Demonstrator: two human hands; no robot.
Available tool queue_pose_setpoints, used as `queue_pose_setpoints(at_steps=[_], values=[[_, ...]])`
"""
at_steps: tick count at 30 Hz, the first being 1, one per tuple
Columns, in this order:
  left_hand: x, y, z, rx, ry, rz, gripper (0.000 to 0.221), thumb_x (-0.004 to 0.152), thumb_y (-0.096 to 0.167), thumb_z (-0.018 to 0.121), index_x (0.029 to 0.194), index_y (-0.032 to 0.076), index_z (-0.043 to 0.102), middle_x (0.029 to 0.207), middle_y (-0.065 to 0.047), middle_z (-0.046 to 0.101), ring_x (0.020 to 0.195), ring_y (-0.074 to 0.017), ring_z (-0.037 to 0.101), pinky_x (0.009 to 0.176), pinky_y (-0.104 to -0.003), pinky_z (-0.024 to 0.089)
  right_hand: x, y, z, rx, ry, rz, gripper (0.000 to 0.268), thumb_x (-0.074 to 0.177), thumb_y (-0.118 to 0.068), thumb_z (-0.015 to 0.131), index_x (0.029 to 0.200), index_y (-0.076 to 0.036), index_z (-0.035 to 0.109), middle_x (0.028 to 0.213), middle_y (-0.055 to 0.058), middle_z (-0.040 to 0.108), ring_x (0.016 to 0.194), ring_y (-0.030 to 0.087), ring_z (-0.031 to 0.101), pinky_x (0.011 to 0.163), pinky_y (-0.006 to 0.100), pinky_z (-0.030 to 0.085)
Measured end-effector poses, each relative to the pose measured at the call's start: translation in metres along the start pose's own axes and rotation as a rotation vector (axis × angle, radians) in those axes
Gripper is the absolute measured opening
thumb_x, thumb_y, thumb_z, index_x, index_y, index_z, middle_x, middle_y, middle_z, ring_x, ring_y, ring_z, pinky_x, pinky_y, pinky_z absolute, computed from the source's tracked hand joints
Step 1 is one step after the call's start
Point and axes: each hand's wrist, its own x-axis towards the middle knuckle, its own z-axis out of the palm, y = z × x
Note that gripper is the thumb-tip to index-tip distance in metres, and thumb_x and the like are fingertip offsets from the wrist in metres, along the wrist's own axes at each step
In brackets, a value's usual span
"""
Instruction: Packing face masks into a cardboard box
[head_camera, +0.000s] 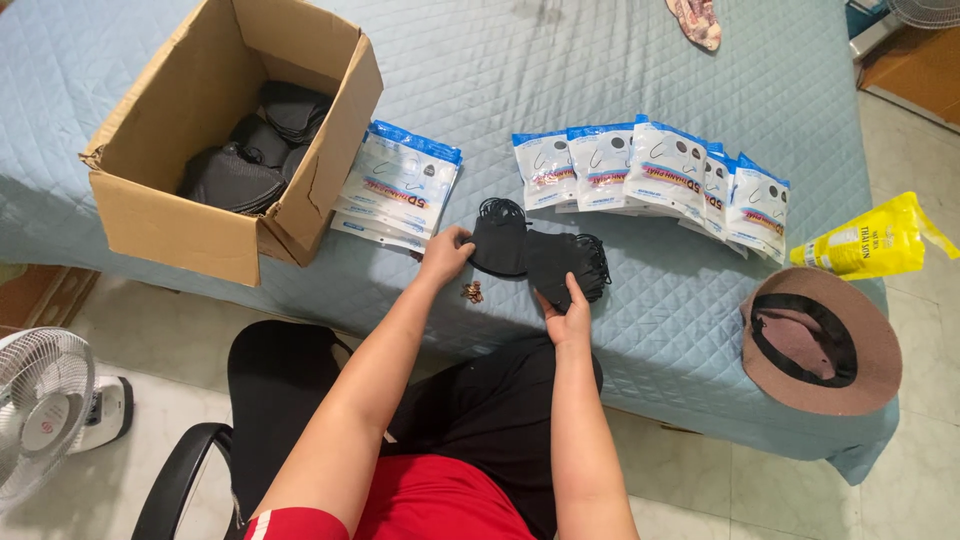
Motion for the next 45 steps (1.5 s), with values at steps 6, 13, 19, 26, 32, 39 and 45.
queue_pose_setpoints(at_steps=[6, 13, 19, 26, 32, 39, 45], values=[[-0.029, 0.038, -0.023, -0.070, -0.049, -0.038, 0.038, 0.085, 0.031, 0.076, 0.120, 0.015, 0.075, 0.092, -0.013, 0.075, 0.100, -0.0351, 0.073, 0.092, -0.048, 0.057, 0.012, 0.010, 0.005, -0.154, -0.137, -0.011, 0.030, 0.083, -0.009, 0.087, 0.112, -0.007, 0.077, 0.114, 0.022, 0.075, 0.103, 0.046, 0.072, 0.087, 0.072, 0.058], [-0.032, 0.039, -0.025, -0.094, -0.039, -0.064, 0.037, 0.086, 0.031, 0.076, 0.120, 0.016, 0.074, 0.089, -0.012, 0.075, 0.096, -0.0332, 0.075, 0.089, -0.047, 0.058, 0.020, 0.017, 0.004, -0.253, -0.195, -0.027, 0.035, 0.085, -0.009, 0.086, 0.119, -0.011, 0.075, 0.115, 0.022, 0.074, 0.104, 0.047, 0.071, 0.087, 0.075, 0.057], [-0.012, 0.011, -0.010, -0.051, -0.045, -0.031, 0.041, 0.087, 0.034, 0.076, 0.124, 0.016, 0.073, 0.092, -0.011, 0.075, 0.100, -0.0331, 0.074, 0.092, -0.045, 0.057, 0.013, 0.012, 0.006, -0.243, -0.179, -0.069, 0.034, 0.087, -0.010, 0.084, 0.119, -0.007, 0.075, 0.115, 0.022, 0.074, 0.104, 0.046, 0.071, 0.087, 0.073, 0.057], [-0.017, 0.016, -0.018, -0.077, -0.115, -0.015, 0.060, 0.077, 0.039, 0.082, 0.129, 0.013, 0.069, 0.090, -0.012, 0.073, 0.102, -0.0334, 0.073, 0.097, -0.048, 0.055, 0.023, 0.017, -0.003, -0.308, -0.203, -0.054, 0.043, 0.087, -0.011, 0.084, 0.128, -0.010, 0.070, 0.121, 0.022, 0.072, 0.108, 0.047, 0.070, 0.088, 0.074, 0.056], [-0.019, 0.016, -0.017, -0.046, -0.163, 0.021, 0.070, 0.072, 0.032, 0.087, 0.135, 0.012, 0.064, 0.096, -0.016, 0.073, 0.109, -0.0386, 0.070, 0.099, -0.052, 0.054, 0.015, 0.017, 0.003, -0.321, -0.203, -0.058, 0.034, 0.086, -0.011, 0.085, 0.118, -0.009, 0.074, 0.112, 0.023, 0.075, 0.100, 0.045, 0.074, 0.085, 0.074, 0.057], [-0.011, 0.006, -0.007, -0.021, -0.153, 0.017, 0.070, 0.072, 0.028, 0.088, 0.136, 0.013, 0.063, 0.100, -0.016, 0.074, 0.112, -0.0385, 0.070, 0.100, -0.052, 0.054, 0.007, 0.015, 0.007, -0.290, -0.198, -0.075, 0.029, 0.085, -0.011, 0.085, 0.113, -0.009, 0.076, 0.109, 0.023, 0.075, 0.096, 0.044, 0.075, 0.082, 0.072, 0.059], [-0.021, 0.017, -0.016, -0.055, -0.138, 0.041, 0.066, 0.076, 0.023, 0.085, 0.135, 0.008, 0.062, 0.095, -0.019, 0.073, 0.108, -0.0415, 0.071, 0.098, -0.054, 0.054, 0.009, 0.017, 0.005, -0.311, -0.218, -0.063, 0.030, 0.086, -0.009, 0.085, 0.115, -0.008, 0.076, 0.108, 0.022, 0.076, 0.096, 0.044, 0.075, 0.081, 0.072, 0.059]])
